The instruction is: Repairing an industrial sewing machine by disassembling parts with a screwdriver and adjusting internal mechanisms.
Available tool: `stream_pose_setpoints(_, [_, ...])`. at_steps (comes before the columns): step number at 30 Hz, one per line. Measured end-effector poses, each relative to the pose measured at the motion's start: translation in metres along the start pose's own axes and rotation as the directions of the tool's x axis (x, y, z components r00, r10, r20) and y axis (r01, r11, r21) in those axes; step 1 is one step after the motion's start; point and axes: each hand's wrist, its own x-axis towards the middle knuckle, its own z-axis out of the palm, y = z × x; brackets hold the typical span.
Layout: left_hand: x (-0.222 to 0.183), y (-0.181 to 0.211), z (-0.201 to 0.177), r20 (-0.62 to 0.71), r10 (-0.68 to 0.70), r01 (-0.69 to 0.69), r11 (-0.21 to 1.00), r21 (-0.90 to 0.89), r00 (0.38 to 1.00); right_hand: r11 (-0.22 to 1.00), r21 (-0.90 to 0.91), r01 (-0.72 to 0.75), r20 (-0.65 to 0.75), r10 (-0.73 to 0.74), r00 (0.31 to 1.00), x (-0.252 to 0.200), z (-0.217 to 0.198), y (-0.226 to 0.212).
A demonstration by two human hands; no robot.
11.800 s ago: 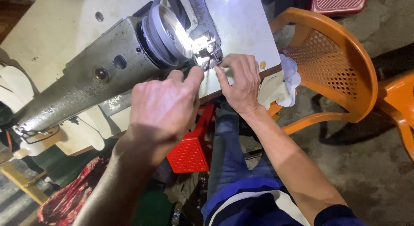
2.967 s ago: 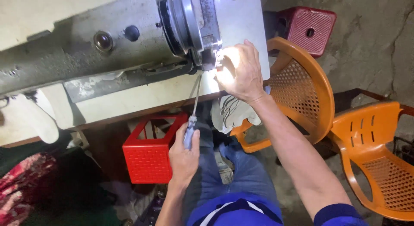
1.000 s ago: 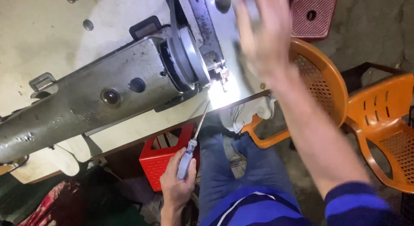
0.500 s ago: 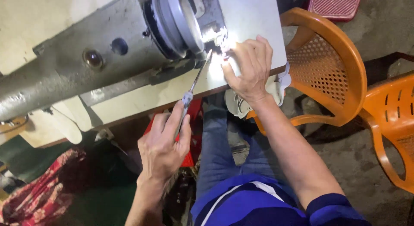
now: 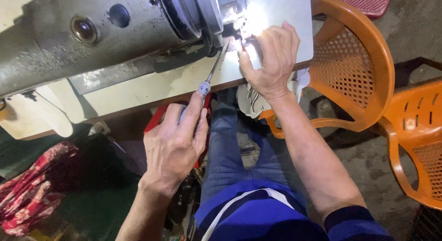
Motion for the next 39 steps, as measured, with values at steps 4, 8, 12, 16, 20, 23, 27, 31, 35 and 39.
stream_pose_setpoints(4, [-0.005, -0.004, 0.003, -0.004, -0.031, 0.03, 0.999, -0.036, 1.0, 1.0, -0.019, 0.0, 0.017, 0.0, 1.0, -0.001, 0.0, 0.002])
stream_pose_setpoints(8, [-0.005, -0.01, 0.007, -0.028, -0.047, 0.045, 0.997, -0.06, 0.998, 1.0, -0.019, -0.005, 0.024, 0.005, 1.0, 0.0, 0.001, 0.0])
stream_pose_setpoints(12, [-0.006, -0.015, 0.014, -0.043, -0.041, 0.036, 0.995, -0.097, 0.998, 0.999, -0.047, 0.022, 0.021, -0.021, 1.0, 0.001, 0.001, 0.0])
stream_pose_setpoints(16, [-0.008, -0.018, 0.017, -0.046, -0.044, 0.036, 0.987, -0.159, 0.998, 0.999, -0.05, -0.002, 0.046, 0.005, 0.999, 0.003, 0.0, -0.005])
stream_pose_setpoints(20, [-0.012, -0.02, 0.016, -0.01, -0.058, 0.055, 0.982, -0.179, 0.998, 0.998, -0.042, -0.039, 0.045, 0.041, 0.998, 0.004, 0.002, -0.008])
stream_pose_setpoints(23, [-0.015, -0.021, 0.02, -0.041, -0.037, 0.03, 0.986, -0.166, 0.998, 0.998, -0.05, -0.029, 0.034, 0.03, 0.999, 0.003, 0.003, -0.007])
stream_pose_setpoints(27, [-0.014, -0.02, 0.021, -0.073, -0.04, 0.028, 0.987, -0.161, 0.997, 0.998, -0.06, -0.009, 0.024, 0.011, 1.0, -0.001, 0.005, -0.002])
stream_pose_setpoints(31, [-0.013, -0.019, 0.022, -0.077, -0.045, 0.032, 0.986, -0.162, 0.996, 0.998, -0.054, -0.007, 0.019, 0.008, 1.0, -0.003, 0.005, -0.001])
stream_pose_setpoints(35, [-0.016, -0.019, 0.027, -0.062, -0.064, 0.055, 0.988, -0.147, 0.996, 0.998, -0.07, 0.003, 0.003, -0.003, 1.0, -0.003, 0.006, 0.0])
stream_pose_setpoints(39, [-0.015, -0.016, 0.029, -0.076, -0.05, 0.042, 0.993, -0.109, 0.996, 0.998, -0.07, 0.006, 0.006, -0.006, 1.0, -0.006, 0.006, 0.002])
